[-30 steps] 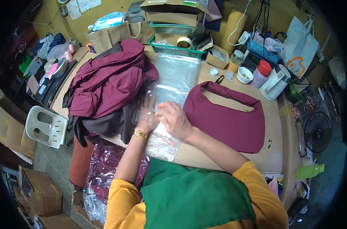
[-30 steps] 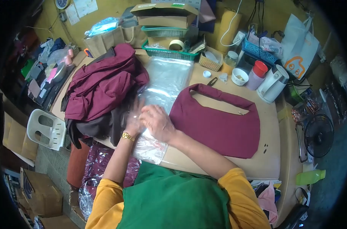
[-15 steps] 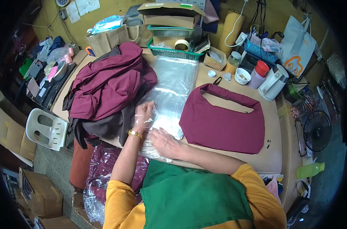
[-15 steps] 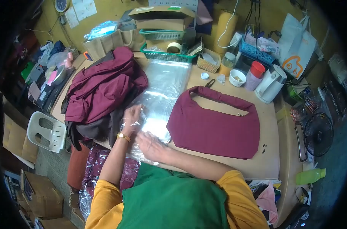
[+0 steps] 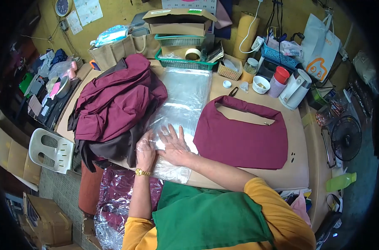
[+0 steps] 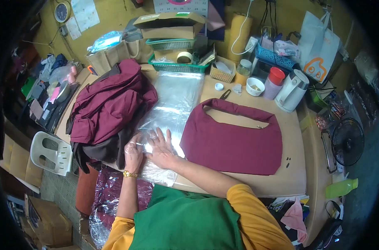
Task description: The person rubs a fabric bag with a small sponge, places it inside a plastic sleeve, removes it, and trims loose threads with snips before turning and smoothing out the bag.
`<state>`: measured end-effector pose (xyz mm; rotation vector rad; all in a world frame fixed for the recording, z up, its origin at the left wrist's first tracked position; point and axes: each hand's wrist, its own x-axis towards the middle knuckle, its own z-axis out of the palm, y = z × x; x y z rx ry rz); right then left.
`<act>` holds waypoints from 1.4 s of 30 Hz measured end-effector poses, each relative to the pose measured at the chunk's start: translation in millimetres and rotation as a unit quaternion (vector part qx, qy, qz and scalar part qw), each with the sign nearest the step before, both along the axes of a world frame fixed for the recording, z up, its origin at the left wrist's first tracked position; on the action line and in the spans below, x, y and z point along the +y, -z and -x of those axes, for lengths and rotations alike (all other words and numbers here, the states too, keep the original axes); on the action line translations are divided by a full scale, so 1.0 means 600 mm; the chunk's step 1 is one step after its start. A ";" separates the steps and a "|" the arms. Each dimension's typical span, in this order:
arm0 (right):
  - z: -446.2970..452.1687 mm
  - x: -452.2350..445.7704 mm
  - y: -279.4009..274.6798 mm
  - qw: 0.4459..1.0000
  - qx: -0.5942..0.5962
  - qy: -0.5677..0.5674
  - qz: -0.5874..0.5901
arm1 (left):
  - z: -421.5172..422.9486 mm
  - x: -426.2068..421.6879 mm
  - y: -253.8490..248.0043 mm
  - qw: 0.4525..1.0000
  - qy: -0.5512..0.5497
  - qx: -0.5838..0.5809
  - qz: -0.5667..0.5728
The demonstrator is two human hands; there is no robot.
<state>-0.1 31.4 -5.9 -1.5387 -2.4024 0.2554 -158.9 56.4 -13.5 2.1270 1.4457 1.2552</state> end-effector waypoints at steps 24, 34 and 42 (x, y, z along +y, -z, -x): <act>0.013 -0.021 -0.028 0.990 0.092 -0.046 0.091 | 0.035 -0.079 -0.024 0.977 -0.121 0.101 0.142; 0.017 -0.024 -0.013 0.994 0.067 -0.057 0.071 | 0.035 -0.102 -0.094 0.973 -0.097 0.207 0.031; 0.014 -0.026 -0.010 0.986 0.116 -0.096 0.066 | 0.050 -0.096 -0.030 0.969 -0.080 0.212 0.096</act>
